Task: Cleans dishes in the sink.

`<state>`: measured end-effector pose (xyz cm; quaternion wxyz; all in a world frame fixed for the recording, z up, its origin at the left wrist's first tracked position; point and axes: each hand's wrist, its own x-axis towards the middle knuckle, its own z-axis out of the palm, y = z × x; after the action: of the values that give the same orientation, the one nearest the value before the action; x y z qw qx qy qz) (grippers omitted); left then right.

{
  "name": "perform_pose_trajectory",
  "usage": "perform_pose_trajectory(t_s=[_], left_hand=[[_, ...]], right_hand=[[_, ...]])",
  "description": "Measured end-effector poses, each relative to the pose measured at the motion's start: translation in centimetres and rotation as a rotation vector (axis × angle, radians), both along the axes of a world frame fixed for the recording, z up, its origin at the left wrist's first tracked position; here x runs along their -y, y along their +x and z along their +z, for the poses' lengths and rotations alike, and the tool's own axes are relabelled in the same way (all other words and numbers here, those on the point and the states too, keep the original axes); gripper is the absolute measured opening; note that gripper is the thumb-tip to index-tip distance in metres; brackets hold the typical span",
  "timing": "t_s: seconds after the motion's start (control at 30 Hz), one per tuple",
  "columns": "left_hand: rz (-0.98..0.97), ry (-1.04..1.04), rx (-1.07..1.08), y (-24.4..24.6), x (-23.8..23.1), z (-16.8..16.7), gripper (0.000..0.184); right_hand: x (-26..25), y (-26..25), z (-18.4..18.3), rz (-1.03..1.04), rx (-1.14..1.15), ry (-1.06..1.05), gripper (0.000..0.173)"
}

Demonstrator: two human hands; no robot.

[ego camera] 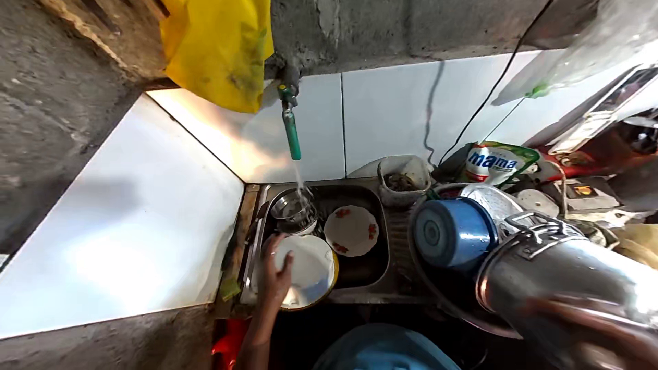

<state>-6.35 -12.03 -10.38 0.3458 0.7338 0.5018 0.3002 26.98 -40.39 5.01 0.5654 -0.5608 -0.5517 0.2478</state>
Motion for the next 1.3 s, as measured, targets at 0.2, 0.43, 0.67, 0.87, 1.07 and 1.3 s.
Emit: perform_pose_trajectory(t_s=[0.2, 0.43, 0.67, 0.87, 1.07, 1.3], left_hand=[[0.291, -0.437, -0.102, -6.1, 0.9, -4.7, 0.062], [0.287, -0.391, -0.013, -6.0, 1.9, -8.2, 0.075], [0.31, -0.412, 0.045, -5.9, 2.3, -8.6, 0.079], [0.302, -0.377, 0.048, -6.1, 2.2, -9.0, 0.078], [0.313, -0.402, 0.036, -6.1, 2.0, -8.8, 0.079], [0.294, -0.396, 0.038, -6.3, 2.3, -9.1, 0.08]], right_hand=[[-16.5, -8.3, -15.4, 0.337, -0.188, -0.795, 0.044], [-21.9, -12.3, -26.7, 0.113, -0.107, -0.99, 0.05], [-22.4, -10.6, -27.6, -0.56, -0.876, -1.089, 0.072], [-23.0, -8.5, -31.6, -0.591, -1.065, -0.978, 0.059], [-26.6, -7.9, -28.8, -0.582, -0.961, -0.869, 0.054], [-26.4, -7.1, -24.3, -0.459, -0.588, -0.895, 0.057]])
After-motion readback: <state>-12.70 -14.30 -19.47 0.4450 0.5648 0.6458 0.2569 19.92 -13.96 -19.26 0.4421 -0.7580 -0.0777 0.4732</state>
